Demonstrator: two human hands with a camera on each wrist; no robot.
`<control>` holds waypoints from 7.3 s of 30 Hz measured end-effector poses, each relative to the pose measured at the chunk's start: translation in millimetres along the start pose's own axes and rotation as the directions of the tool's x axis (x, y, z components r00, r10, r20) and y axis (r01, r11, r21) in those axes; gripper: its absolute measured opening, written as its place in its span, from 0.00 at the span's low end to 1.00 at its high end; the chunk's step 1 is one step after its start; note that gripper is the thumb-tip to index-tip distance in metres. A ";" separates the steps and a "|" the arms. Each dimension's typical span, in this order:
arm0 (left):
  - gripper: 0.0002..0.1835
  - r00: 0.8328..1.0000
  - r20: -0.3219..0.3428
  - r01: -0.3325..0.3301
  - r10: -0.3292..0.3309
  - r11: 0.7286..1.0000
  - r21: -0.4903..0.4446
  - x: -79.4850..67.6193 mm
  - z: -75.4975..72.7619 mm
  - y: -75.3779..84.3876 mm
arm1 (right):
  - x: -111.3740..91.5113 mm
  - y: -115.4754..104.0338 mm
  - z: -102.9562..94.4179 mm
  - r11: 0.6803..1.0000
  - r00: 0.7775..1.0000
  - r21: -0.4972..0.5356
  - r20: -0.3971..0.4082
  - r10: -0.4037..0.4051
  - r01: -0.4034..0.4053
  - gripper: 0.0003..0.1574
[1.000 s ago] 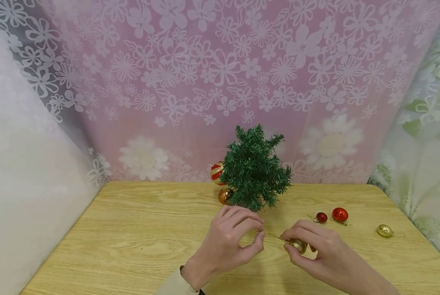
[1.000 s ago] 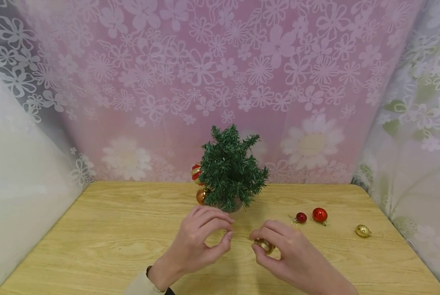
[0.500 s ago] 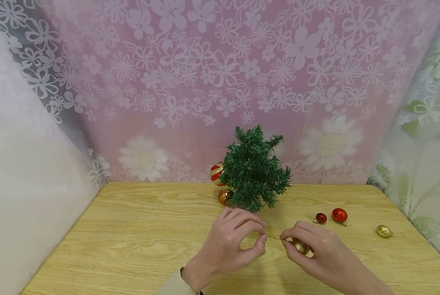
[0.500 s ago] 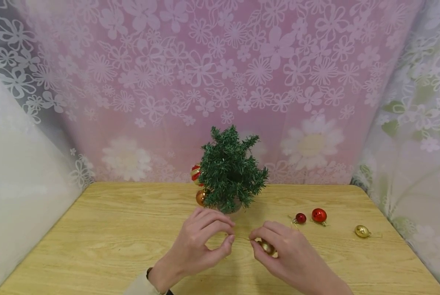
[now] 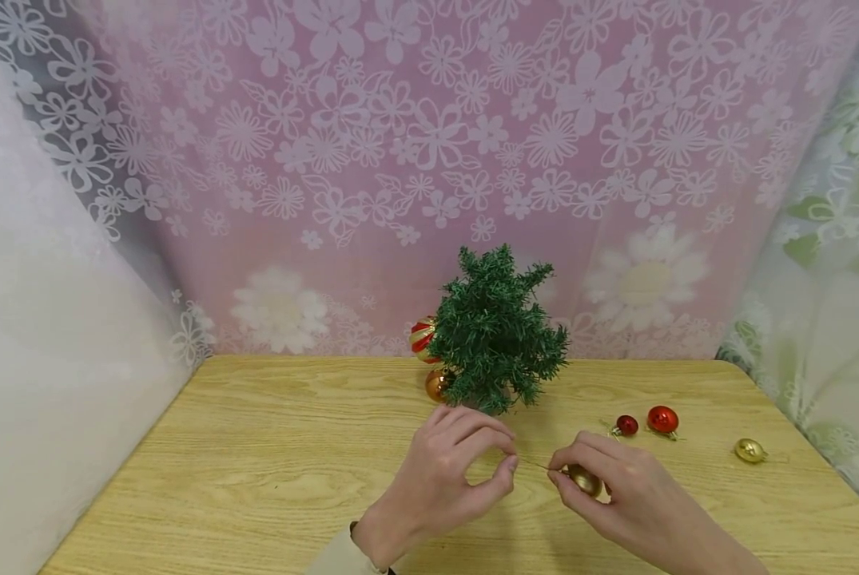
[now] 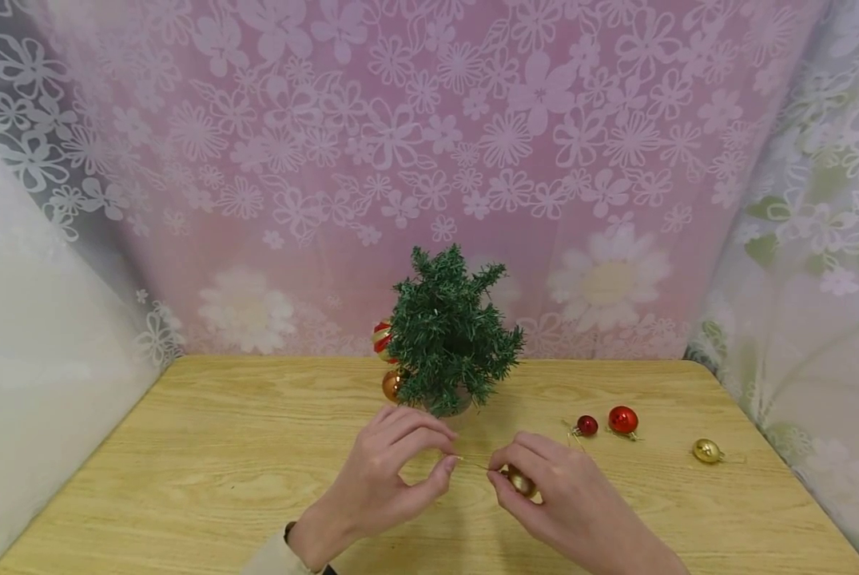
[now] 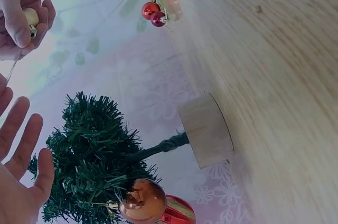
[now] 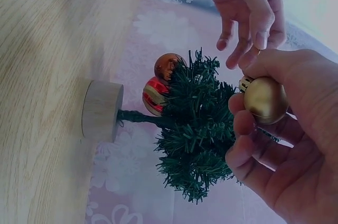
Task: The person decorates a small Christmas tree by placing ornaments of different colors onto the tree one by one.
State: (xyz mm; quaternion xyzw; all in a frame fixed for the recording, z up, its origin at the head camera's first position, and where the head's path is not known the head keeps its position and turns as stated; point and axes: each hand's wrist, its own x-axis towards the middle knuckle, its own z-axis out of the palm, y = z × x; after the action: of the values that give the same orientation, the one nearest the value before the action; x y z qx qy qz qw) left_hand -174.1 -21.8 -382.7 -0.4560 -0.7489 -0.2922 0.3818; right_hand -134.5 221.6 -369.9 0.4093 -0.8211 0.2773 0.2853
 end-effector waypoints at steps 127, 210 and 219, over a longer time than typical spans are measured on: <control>0.08 0.743 -0.011 0.659 -0.669 0.735 -0.160 119.2 -11.3 -34.6 | 123.4 34.3 1.8 0.706 0.725 0.425 -0.149 0.672 -0.567 0.14; 0.09 0.957 -0.172 0.275 -0.234 0.920 0.278 94.5 -21.3 -43.5 | -50.0 126.3 -33.5 0.858 0.888 -0.318 0.093 0.451 -0.403 0.14; 0.10 0.946 -0.164 0.315 -0.281 0.917 0.245 89.1 -28.3 -48.9 | -56.4 136.1 -29.4 0.879 0.885 -0.304 0.177 0.431 -0.368 0.15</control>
State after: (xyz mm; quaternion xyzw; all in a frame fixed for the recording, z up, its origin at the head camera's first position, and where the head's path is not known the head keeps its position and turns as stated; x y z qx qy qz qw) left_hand -235.9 -23.3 -297.2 -0.2617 -0.8167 -0.2712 0.4370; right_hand -212.2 340.4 -419.2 0.2189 -0.9457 0.1682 0.1718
